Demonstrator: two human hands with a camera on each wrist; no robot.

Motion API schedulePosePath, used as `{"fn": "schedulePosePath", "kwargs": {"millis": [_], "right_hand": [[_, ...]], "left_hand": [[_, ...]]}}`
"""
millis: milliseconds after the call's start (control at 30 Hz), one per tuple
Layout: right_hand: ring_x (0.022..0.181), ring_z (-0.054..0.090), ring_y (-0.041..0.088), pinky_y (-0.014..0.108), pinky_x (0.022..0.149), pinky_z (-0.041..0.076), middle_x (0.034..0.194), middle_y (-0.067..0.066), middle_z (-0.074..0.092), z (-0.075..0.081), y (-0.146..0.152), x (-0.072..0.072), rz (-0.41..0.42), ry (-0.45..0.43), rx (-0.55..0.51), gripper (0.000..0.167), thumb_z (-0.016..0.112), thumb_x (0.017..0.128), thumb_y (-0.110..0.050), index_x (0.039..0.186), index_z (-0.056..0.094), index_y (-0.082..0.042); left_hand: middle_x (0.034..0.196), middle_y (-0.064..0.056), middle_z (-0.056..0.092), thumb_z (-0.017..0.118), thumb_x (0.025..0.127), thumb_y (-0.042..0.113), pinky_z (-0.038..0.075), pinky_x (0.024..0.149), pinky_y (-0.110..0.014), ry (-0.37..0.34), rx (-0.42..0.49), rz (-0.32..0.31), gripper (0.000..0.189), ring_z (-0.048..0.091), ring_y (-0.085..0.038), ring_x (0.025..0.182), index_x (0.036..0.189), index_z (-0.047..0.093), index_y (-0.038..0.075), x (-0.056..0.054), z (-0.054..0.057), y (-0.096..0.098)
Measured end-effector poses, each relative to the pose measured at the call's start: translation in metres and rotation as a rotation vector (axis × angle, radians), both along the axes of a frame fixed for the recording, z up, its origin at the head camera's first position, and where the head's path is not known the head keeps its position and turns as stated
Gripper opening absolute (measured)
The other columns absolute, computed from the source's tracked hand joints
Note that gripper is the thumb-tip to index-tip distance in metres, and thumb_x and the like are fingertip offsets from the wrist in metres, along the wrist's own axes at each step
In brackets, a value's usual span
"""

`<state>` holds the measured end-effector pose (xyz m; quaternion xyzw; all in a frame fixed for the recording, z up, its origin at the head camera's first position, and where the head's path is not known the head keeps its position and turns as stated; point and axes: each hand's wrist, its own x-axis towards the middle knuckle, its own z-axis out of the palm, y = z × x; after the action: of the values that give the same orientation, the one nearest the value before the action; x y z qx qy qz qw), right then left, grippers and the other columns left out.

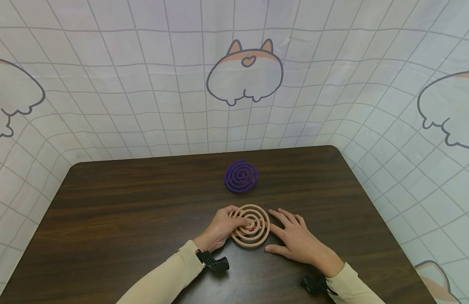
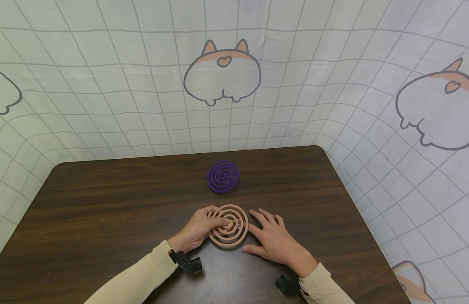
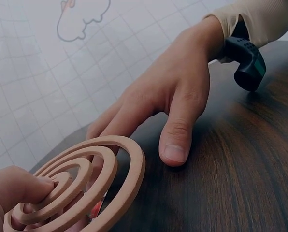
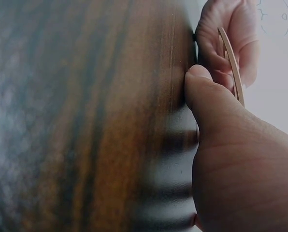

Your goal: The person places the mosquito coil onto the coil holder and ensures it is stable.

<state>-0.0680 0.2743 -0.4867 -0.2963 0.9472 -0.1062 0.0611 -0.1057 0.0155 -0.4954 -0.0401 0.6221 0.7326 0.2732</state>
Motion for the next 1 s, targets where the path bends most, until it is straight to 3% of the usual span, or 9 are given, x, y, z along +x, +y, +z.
{"fn": "schedulePosePath", "kwargs": {"millis": [1000], "right_hand": [[0.154, 0.033, 0.041, 0.070, 0.110, 0.036, 0.167, 0.009, 0.035, -0.0026, 0.0008, -0.0008, -0.003, -0.003, -0.004, 0.070, 0.054, 0.096, -0.071, 0.156, 0.046, -0.035]], "left_hand": [[0.085, -0.002, 0.071, 0.076, 0.089, 0.011, 0.058, 0.061, -0.021, 0.003, -0.026, -0.008, 0.038, 0.070, -0.008, 0.070, 0.121, 0.060, -0.001, -0.0008, -0.0015, -0.0002]]}}
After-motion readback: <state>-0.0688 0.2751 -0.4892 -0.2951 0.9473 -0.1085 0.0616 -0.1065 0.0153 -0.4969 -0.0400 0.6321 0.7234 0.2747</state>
